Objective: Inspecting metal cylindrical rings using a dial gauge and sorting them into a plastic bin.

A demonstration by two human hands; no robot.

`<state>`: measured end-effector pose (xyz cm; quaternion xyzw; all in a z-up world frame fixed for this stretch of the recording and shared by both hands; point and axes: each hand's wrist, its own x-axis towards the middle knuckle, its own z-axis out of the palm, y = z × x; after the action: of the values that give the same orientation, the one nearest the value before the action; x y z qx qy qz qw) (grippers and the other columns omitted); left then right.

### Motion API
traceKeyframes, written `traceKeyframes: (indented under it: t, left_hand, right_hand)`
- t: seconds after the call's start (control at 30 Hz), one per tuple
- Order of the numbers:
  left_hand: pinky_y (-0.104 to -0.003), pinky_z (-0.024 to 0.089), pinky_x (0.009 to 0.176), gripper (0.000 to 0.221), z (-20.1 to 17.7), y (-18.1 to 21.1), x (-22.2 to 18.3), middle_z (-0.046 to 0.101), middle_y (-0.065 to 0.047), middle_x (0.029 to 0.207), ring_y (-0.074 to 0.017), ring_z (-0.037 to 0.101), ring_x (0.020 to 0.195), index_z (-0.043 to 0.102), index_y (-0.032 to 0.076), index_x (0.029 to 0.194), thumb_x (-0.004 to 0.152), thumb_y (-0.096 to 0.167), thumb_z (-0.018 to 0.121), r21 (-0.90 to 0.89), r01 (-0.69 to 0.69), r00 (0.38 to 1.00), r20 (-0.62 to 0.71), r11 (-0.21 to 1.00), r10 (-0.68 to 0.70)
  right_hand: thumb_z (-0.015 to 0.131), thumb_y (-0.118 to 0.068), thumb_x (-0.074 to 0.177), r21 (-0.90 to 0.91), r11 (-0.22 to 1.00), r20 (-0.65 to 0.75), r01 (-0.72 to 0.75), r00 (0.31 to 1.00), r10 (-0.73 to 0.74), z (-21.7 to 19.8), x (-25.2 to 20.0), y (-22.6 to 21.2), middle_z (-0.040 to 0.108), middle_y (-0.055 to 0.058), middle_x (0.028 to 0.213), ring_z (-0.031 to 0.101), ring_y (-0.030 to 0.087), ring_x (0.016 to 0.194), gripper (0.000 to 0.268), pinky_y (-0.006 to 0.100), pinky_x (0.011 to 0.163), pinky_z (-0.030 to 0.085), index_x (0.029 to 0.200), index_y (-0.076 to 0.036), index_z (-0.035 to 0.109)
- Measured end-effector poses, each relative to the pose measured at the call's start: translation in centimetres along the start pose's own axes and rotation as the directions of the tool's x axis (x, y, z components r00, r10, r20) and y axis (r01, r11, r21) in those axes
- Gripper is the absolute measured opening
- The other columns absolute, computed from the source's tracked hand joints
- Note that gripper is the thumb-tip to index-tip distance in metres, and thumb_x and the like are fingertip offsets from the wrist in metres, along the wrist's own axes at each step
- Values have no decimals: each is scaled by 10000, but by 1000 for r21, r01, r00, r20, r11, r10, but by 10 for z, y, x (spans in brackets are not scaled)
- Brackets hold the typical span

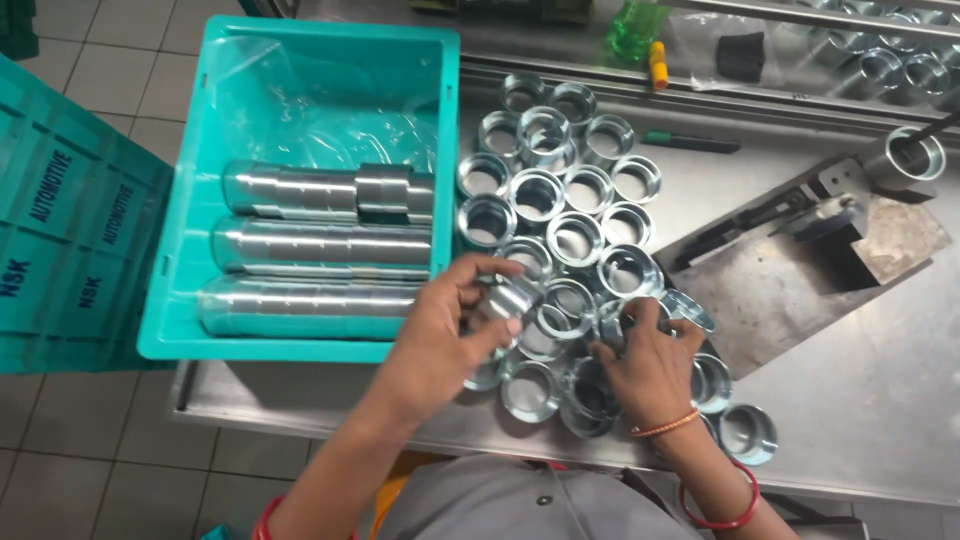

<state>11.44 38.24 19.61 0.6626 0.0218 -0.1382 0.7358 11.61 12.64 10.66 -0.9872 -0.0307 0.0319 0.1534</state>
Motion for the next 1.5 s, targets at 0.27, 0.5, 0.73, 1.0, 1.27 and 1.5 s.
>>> traceKeyframes:
  t: [0.27, 0.5, 0.73, 1.0, 1.27, 1.5]
  left_hand:
    - [-270, 554, 731, 387, -146, 70, 78, 723, -61, 891, -143, 721, 794, 650, 41, 1224, 850, -49, 691, -62, -83, 985, -157, 995, 73]
    - [-314, 573, 674, 233, -277, 24, 180, 748, -100, 908, -158, 736, 771, 704, 34, 1052, 835, -46, 729, 185, 96, 935, -354, 978, -25]
    - [-403, 599, 726, 180, -331, -38, 224, 736, -195, 913, -318, 746, 836, 710, -16, 935, 759, -53, 730, 686, 215, 917, -387, 695, 97]
    - [-444, 599, 786, 152, -316, -25, 220, 640, -300, 1136, -419, 700, 971, 750, -39, 852, 706, 0, 765, 982, 182, 938, -187, 46, 291]
    - [-464, 557, 971, 169, -344, -7, 199, 658, -229, 1212, -401, 650, 1150, 754, -29, 947, 797, -75, 692, 1000, -14, 988, 12, 15, 153]
    - [-463, 444, 1034, 619, -355, -16, 168, 670, -206, 1249, -371, 623, 1177, 666, -6, 1264, 650, -86, 688, 909, -383, 809, 243, 167, 535]
  right_hand:
    - [781, -99, 645, 49, 998, -300, 48, 954, -31, 14, 9, 1, 717, 140, 805, 673, 402, 945, 711, 533, 1020, 357, 1284, -63, 472]
    - [846, 51, 718, 554, 702, 39, -447, 856, 515, 5, 30, 38, 638, 231, 1071, 675, 306, 934, 858, 417, 802, 547, 1419, -76, 366]
    - [747, 98, 778, 905, 304, 160, -296, 902, 402, 24, 48, 148, 612, 296, 1198, 719, 301, 993, 801, 411, 936, 578, 1440, -36, 316]
    - [717, 105, 847, 818, 574, -102, -9, 982, 161, -46, 117, 6, 653, 229, 1084, 711, 335, 939, 706, 425, 827, 614, 1415, -46, 325]
    - [706, 56, 852, 964, 174, 221, -199, 968, -116, 7, 245, -263, 735, 203, 1015, 770, 327, 904, 562, 429, 873, 631, 1371, 11, 494]
    - [732, 31, 843, 874, 136, 451, -466, 884, 126, 189, 335, -315, 789, 235, 1065, 723, 275, 1020, 564, 413, 836, 525, 1364, 101, 528]
